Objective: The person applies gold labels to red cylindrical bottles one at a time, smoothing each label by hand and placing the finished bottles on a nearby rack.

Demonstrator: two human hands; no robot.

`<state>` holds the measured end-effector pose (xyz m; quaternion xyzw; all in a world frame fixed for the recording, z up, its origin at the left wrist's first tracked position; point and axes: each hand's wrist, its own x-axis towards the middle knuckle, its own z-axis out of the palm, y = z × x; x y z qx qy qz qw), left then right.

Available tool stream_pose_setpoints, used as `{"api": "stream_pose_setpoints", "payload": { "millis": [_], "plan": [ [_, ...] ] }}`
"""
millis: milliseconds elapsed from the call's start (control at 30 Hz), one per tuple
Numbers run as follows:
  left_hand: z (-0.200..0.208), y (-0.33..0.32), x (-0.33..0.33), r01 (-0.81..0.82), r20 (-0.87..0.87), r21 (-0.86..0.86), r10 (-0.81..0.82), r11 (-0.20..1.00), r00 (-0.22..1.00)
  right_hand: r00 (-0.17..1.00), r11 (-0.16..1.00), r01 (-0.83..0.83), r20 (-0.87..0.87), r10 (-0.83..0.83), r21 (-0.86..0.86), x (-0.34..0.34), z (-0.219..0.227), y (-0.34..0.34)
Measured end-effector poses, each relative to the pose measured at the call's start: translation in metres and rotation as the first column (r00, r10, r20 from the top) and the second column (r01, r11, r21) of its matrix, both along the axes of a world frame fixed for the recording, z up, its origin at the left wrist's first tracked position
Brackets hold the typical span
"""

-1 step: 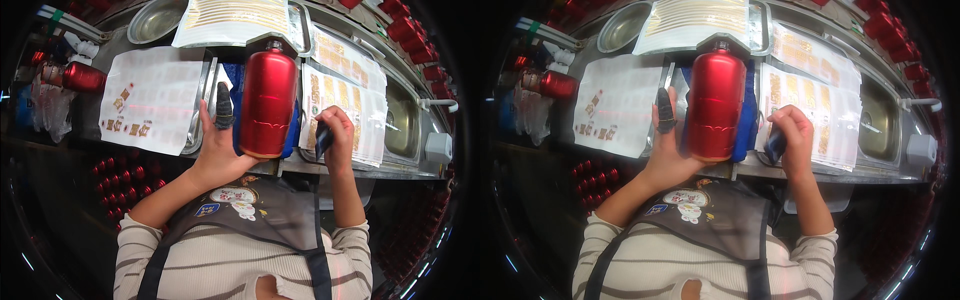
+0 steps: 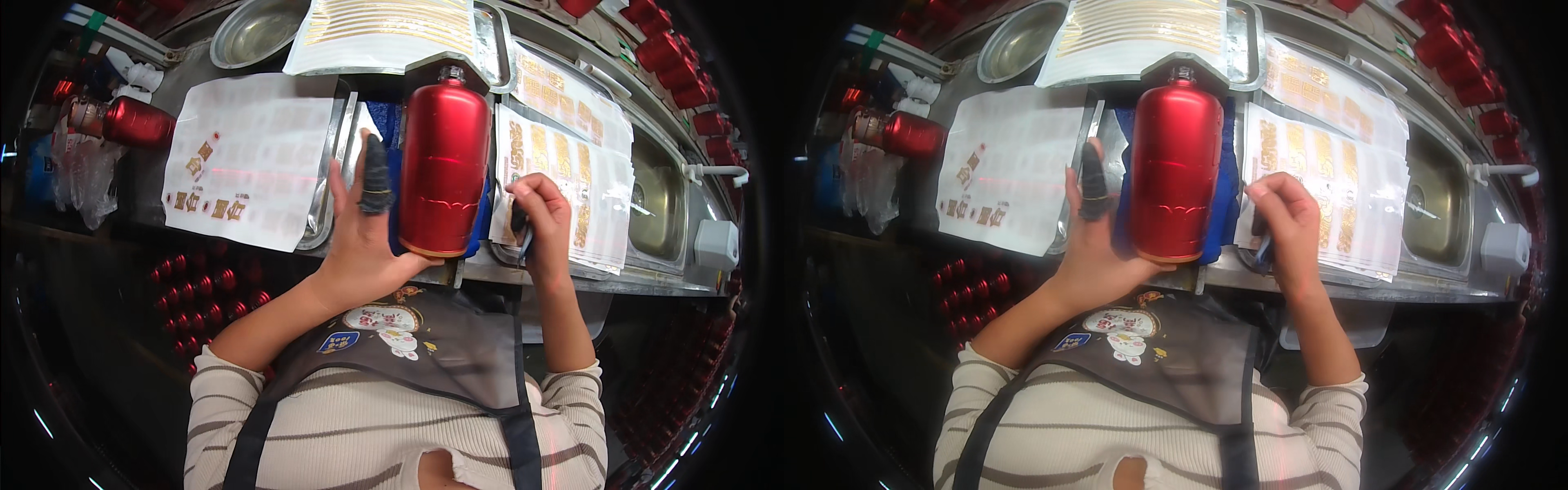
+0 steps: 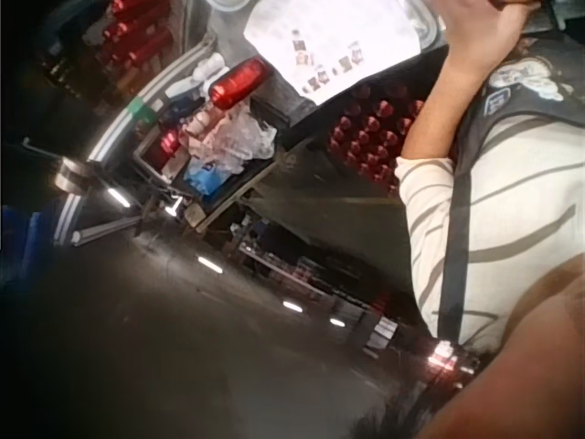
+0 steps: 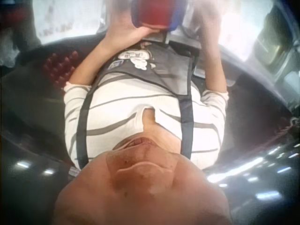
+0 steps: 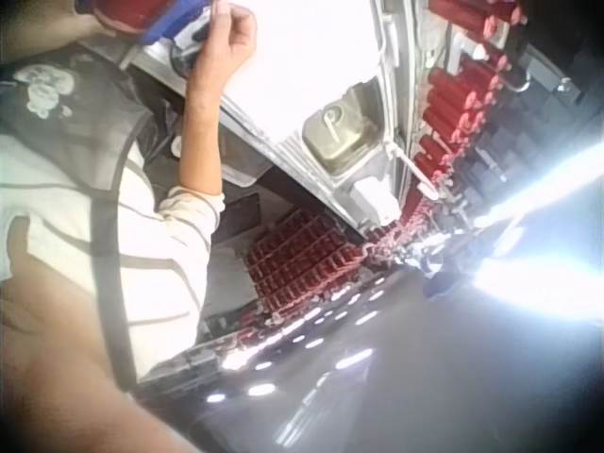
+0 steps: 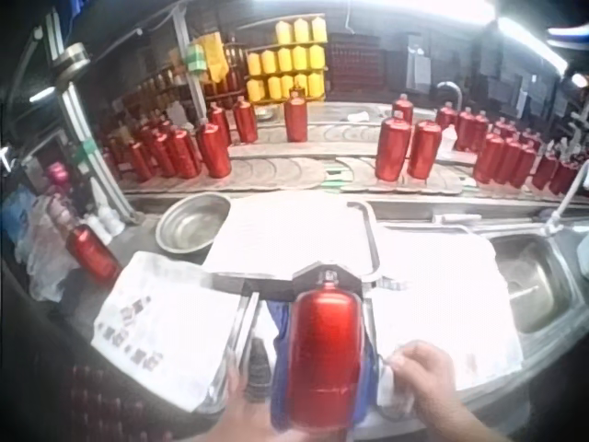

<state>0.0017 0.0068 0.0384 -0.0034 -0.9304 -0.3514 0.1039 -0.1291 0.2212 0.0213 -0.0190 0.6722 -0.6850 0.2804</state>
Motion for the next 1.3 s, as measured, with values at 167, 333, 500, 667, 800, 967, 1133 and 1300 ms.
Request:
{"api": "stream_pose_setpoints", "payload": {
  "millis": [167,333,500,667,800,967,1133,1300],
  "plan": [
    [-0.008,0.017,-0.013,0.13,-0.182,-0.165,-0.159,0.978,0.97,0.989,0.989,-0.107,-0.109,0.095,-0.106,0.021,0.002,-0.031],
    [-0.023,0.004,0.0,0.018,-0.191,0.015,-0.015,1.0,0.982,0.947,0.991,-0.119,-0.294,0.132,0.06,0.029,0.009,-0.029],
    [-0.04,-0.009,0.002,0.082,-0.198,0.105,-0.06,0.991,0.978,0.942,0.996,-0.085,-0.324,0.083,0.01,0.034,-0.003,-0.035],
    [-0.029,-0.039,0.0,0.076,-0.142,0.348,-0.028,0.934,0.989,0.982,0.995,-0.091,-0.171,0.083,-0.044,0.023,0.003,-0.027],
    [-0.024,-0.094,-0.033,-0.39,-0.013,0.599,0.495,0.699,0.869,0.992,0.999,-0.036,-0.119,0.036,-0.001,0.008,0.004,-0.021],
    [-0.023,-0.18,-0.033,-0.545,0.027,0.424,0.592,0.723,0.806,0.988,0.998,-0.03,-0.147,0.037,0.046,0.011,0.004,-0.017],
    [-0.03,-0.275,0.031,-0.745,0.014,-0.183,0.76,0.641,0.65,0.981,0.995,-0.023,-0.191,0.042,0.1,0.008,0.01,-0.014],
    [-0.047,-0.301,0.027,-0.658,0.001,-0.537,0.78,0.528,0.625,0.983,0.993,-0.065,-0.163,0.08,0.094,0.002,0.004,-0.018]
  ]
}}
